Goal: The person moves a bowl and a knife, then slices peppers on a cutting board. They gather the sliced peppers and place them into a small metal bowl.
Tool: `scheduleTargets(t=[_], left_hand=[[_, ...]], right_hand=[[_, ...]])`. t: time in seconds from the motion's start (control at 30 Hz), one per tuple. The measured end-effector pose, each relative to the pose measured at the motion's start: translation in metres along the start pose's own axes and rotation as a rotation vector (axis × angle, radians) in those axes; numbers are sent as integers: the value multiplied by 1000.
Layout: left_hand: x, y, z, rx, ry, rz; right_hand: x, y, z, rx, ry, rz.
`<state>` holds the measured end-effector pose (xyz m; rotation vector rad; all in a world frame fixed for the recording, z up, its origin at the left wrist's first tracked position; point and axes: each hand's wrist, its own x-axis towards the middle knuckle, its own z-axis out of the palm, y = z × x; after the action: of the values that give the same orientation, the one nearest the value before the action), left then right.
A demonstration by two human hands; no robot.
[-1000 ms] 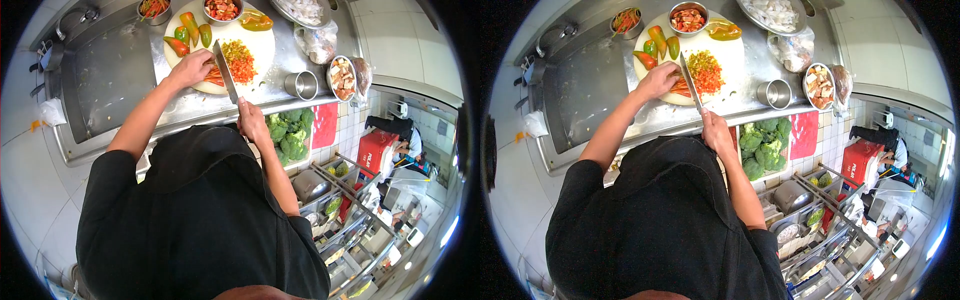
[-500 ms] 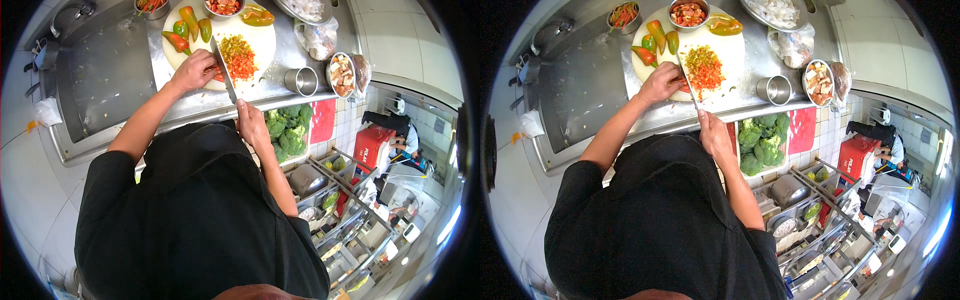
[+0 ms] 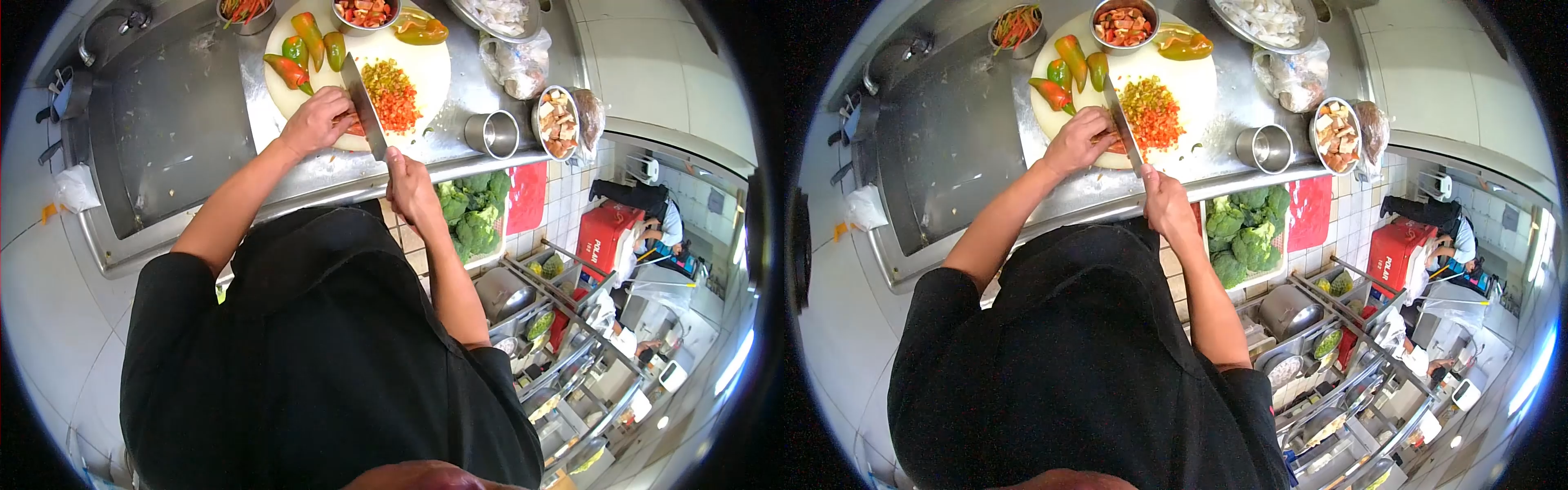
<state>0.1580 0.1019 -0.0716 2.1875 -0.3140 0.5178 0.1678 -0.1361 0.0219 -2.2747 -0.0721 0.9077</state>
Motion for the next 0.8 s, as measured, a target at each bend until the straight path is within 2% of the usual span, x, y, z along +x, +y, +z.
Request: scheduleTargets(t=[0.07, 0.23, 0.37, 0.47, 0.6, 0.73, 0.8], left_hand=[[-1, 1, -2, -22, -1, -38], [-3, 0, -2, -58, 86, -97], [-3, -3, -5, -19, -14, -128], [-1, -3, -7, -20, -34, -128], [-2, -2, -7, -31, -45, -129], [-5, -8, 0, -26, -54, -136], [-6, -6, 1, -22, -19, -130]], right_hand=[[1, 3, -3, 11, 27, -61], [-26, -17, -13, 31, 37, 11], [-35, -3, -7, -17, 35, -9], [-43, -9, -9, -4, -31, 96], [-45, -13, -7, -34, -40, 123], [-27, -25, 10, -202, 20, 19], [-13, -14, 14, -114, 33, -5]])
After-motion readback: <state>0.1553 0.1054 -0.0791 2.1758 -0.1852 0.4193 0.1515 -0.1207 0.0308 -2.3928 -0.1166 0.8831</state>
